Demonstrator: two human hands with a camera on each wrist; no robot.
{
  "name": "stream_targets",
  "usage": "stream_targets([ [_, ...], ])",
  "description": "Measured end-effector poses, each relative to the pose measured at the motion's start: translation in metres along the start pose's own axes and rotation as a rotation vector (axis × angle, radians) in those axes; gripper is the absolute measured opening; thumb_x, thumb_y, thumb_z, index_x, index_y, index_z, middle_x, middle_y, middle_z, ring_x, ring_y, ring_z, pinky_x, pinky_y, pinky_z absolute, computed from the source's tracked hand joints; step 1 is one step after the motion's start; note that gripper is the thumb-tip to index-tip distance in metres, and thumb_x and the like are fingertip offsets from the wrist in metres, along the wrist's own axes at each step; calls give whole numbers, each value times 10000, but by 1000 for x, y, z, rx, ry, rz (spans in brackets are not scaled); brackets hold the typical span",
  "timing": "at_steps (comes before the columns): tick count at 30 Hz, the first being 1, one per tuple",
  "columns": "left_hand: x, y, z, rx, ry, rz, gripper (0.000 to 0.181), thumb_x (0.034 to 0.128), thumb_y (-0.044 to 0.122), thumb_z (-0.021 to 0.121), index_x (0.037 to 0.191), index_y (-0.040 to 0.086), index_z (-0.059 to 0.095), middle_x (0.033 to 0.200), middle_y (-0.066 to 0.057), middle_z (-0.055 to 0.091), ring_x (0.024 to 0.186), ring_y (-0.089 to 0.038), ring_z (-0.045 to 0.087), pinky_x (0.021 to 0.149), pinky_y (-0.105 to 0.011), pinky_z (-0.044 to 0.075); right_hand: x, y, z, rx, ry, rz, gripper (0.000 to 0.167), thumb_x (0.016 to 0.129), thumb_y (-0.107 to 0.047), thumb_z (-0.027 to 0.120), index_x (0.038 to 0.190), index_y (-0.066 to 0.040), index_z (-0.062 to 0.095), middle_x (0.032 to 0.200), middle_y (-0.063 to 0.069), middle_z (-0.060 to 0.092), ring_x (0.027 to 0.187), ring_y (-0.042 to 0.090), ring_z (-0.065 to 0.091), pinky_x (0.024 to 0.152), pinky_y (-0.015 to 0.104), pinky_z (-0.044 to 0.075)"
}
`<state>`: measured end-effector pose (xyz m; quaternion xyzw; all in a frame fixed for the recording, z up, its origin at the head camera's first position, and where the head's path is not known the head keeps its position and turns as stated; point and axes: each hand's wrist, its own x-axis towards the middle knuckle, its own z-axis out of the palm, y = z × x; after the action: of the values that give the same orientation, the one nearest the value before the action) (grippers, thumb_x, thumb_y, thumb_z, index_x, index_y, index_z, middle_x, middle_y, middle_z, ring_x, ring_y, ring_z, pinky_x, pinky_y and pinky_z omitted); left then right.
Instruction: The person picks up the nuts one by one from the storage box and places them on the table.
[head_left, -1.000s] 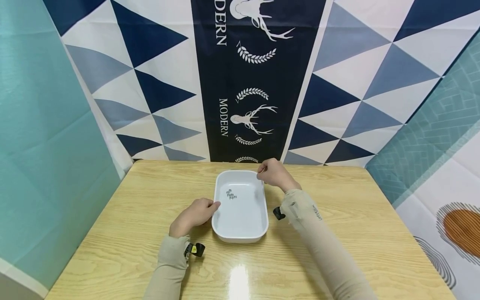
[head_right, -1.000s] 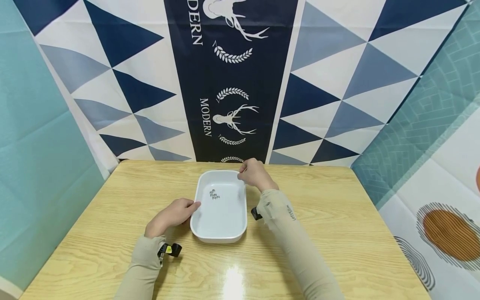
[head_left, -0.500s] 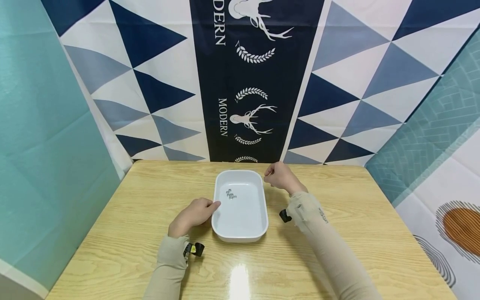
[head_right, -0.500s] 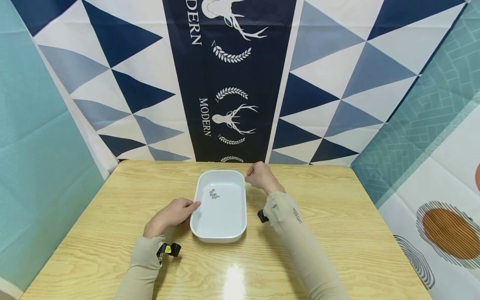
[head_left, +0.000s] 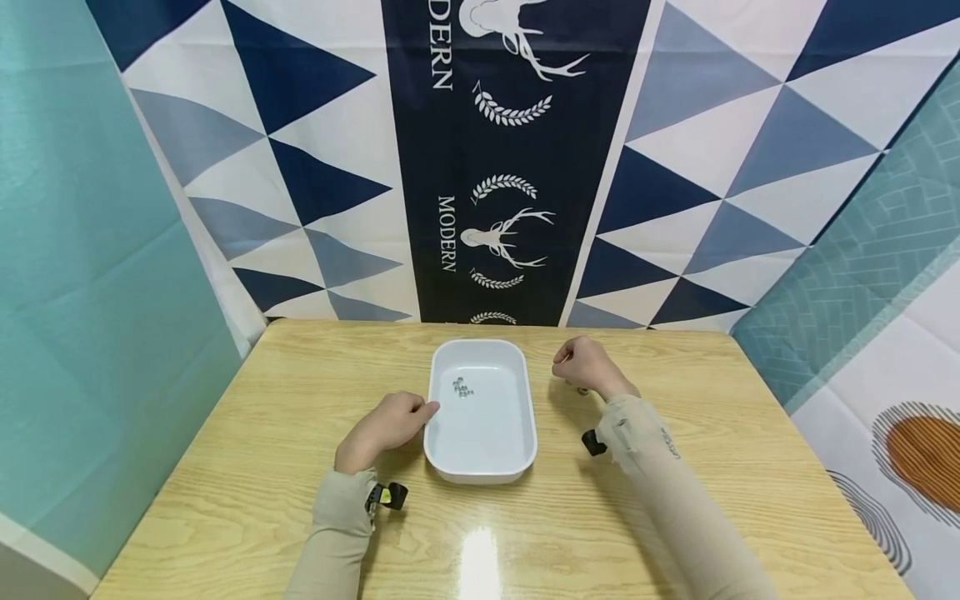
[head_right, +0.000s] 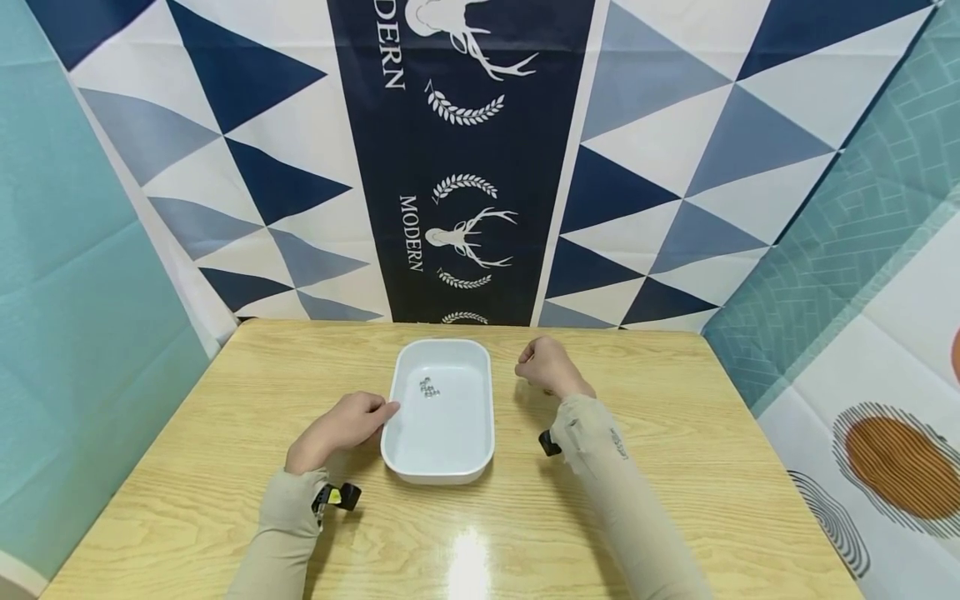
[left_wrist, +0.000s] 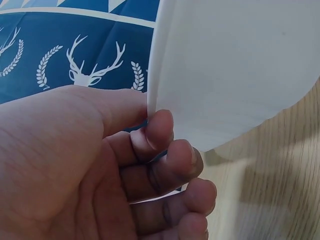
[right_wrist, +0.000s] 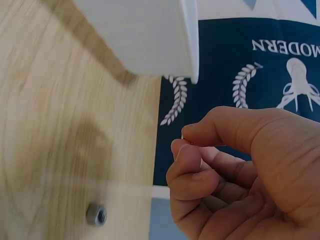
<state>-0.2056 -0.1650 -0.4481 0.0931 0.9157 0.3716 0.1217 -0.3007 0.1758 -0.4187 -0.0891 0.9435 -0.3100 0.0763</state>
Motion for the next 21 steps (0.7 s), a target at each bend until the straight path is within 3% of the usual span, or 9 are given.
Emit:
stream_targets([
  [8,2,-1,1,-1,11,11,447,1092,336,490,699,130,545,541,13,434,495,-141,374,520,-276,331,-6,19,-8,15,-6,20,158,924,-109,655,1002,22,697,836,117,698,748,344,723,680,334,539],
  [21,3,-2,2,2,9,17,447,1095,320,485,693,131,530,550,14,430,499,-141,376,525,-274,335,-11,51,-11,0,-10,62,113,939,-69,657,982,31,686,740,154,702,628,238,680,616,293,506],
])
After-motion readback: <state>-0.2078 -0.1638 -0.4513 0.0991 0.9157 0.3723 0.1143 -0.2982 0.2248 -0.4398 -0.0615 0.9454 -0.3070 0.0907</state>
